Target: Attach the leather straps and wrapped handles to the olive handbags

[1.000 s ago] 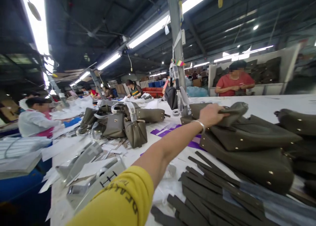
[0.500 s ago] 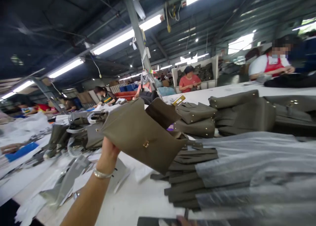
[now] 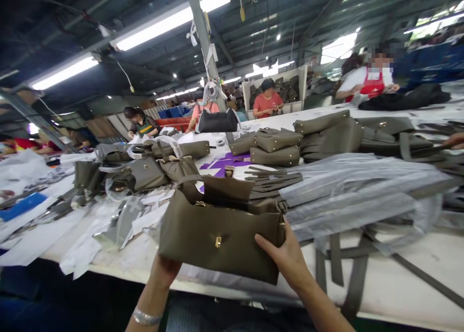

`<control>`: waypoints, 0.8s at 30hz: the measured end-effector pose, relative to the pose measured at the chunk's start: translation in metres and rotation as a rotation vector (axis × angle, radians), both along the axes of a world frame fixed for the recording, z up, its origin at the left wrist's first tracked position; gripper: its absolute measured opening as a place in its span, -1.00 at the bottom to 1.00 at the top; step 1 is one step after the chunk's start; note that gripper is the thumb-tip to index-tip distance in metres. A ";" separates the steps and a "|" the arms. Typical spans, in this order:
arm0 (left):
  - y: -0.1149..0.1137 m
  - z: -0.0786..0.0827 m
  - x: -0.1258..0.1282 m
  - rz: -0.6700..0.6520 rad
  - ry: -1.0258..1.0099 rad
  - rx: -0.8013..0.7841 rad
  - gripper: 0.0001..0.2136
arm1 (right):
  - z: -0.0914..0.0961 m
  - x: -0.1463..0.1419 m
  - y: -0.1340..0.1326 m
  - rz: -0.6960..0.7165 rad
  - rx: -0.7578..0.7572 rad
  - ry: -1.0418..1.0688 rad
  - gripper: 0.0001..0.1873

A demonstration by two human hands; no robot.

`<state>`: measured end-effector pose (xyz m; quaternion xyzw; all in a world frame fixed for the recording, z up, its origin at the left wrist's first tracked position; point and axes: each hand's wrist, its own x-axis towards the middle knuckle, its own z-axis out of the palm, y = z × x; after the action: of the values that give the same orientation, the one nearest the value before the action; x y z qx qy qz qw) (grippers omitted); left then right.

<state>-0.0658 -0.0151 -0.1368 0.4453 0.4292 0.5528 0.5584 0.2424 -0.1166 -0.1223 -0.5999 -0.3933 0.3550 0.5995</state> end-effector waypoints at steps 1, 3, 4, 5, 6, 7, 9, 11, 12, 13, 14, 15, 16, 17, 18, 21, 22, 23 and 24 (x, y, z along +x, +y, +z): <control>-0.002 0.006 -0.007 0.025 0.019 -0.043 -0.57 | -0.004 -0.002 -0.003 -0.038 0.001 -0.099 -0.31; -0.009 0.021 -0.019 0.090 0.113 -0.026 -0.52 | -0.013 -0.005 -0.008 -0.068 0.038 -0.288 -0.28; -0.013 0.030 -0.022 0.132 0.192 0.040 -0.51 | -0.016 -0.006 -0.009 -0.054 0.068 -0.362 -0.26; -0.018 0.039 -0.024 0.166 0.296 0.128 -0.50 | -0.019 -0.007 -0.010 -0.030 0.099 -0.415 -0.25; -0.023 0.048 -0.024 0.173 0.416 0.234 -0.51 | -0.020 -0.009 -0.011 0.008 0.127 -0.452 -0.24; -0.026 0.058 -0.023 0.142 0.538 0.349 -0.52 | -0.020 -0.011 -0.012 0.053 0.148 -0.480 -0.23; -0.029 0.075 -0.017 0.005 0.771 0.586 -0.56 | -0.016 -0.015 -0.014 0.093 0.183 -0.546 -0.15; -0.027 0.089 -0.008 -0.122 0.996 0.829 -0.60 | -0.006 -0.020 -0.018 0.020 0.238 -0.675 -0.04; -0.025 0.095 -0.004 -0.189 1.106 0.934 -0.60 | 0.000 -0.022 -0.021 -0.049 0.283 -0.764 -0.01; -0.022 0.100 0.001 -0.266 1.205 1.018 -0.58 | 0.006 -0.025 -0.023 -0.125 0.339 -0.862 -0.01; -0.018 0.104 0.006 -0.351 1.291 1.075 -0.54 | 0.013 -0.028 -0.026 -0.173 0.400 -0.966 -0.04; -0.015 0.109 0.011 -0.438 1.355 1.103 -0.49 | 0.020 -0.031 -0.028 -0.181 0.458 -1.072 -0.10; -0.011 0.113 0.016 -0.517 1.398 1.106 -0.42 | 0.027 -0.034 -0.030 -0.153 0.508 -1.173 -0.18; -0.008 0.118 0.020 -0.584 1.426 1.096 -0.36 | 0.034 -0.036 -0.031 -0.105 0.541 -1.261 -0.27; -0.005 0.122 0.025 -0.644 1.443 1.085 -0.29 | 0.040 -0.038 -0.032 -0.053 0.550 -1.335 -0.37; 0.005 0.131 0.038 -0.788 1.479 1.069 -0.19 | 0.054 -0.043 -0.032 0.013 0.461 -1.459 -0.61; 0.008 0.133 0.041 -0.814 1.493 1.059 -0.21 | 0.057 -0.043 -0.032 0.034 0.416 -1.482 -0.66; 0.012 0.134 0.044 -0.822 1.510 1.036 -0.22 | 0.059 -0.043 -0.033 0.076 0.381 -1.503 -0.72; 0.017 0.134 0.046 -0.815 1.533 1.002 -0.24 | 0.059 -0.042 -0.033 0.138 0.371 -1.521 -0.76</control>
<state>-0.0194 0.0017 -0.0027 0.9783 0.2055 0.0000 0.0260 0.2000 -0.1500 -0.0628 -0.5425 -0.7849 -0.1883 0.2326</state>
